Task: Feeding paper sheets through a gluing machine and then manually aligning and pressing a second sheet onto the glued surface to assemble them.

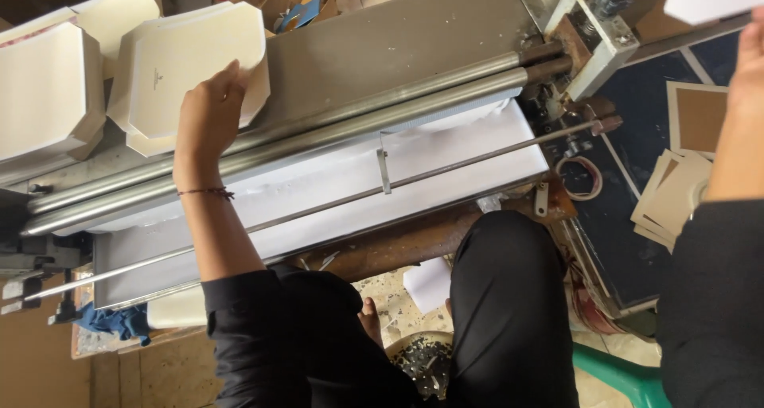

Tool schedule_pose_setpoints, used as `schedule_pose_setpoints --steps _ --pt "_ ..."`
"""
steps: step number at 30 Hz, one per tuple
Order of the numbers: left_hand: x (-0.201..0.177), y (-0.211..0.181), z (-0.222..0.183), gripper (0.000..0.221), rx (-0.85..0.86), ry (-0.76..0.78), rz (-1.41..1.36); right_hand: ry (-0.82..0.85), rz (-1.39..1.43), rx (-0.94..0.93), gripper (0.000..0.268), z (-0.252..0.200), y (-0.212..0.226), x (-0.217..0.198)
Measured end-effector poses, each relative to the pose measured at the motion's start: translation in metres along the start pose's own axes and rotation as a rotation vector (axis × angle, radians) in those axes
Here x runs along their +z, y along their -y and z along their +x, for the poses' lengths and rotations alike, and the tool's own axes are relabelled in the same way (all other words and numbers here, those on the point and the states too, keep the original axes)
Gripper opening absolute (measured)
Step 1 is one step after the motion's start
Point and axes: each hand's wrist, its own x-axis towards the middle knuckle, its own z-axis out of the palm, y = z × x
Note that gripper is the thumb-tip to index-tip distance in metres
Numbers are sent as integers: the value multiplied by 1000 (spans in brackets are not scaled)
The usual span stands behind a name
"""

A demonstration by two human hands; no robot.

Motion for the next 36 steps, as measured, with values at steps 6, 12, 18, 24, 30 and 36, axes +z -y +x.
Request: schedule_pose_setpoints --steps 6,12,18,24,30,36 --pt "18 13 9 30 99 -78 261 -537 673 1191 16 58 112 88" --pt "34 34 19 36 218 -192 354 -75 814 934 16 57 -53 130" --pt "48 49 28 22 122 -290 451 1606 1329 1228 79 118 -168 152" --pt "47 51 34 29 77 -343 430 898 915 564 53 120 146 110" --pt "59 54 42 25 9 -461 350 28 379 -164 22 -23 569 134" --pt "50 32 37 7 -128 -552 218 664 323 -243 51 -102 583 186"
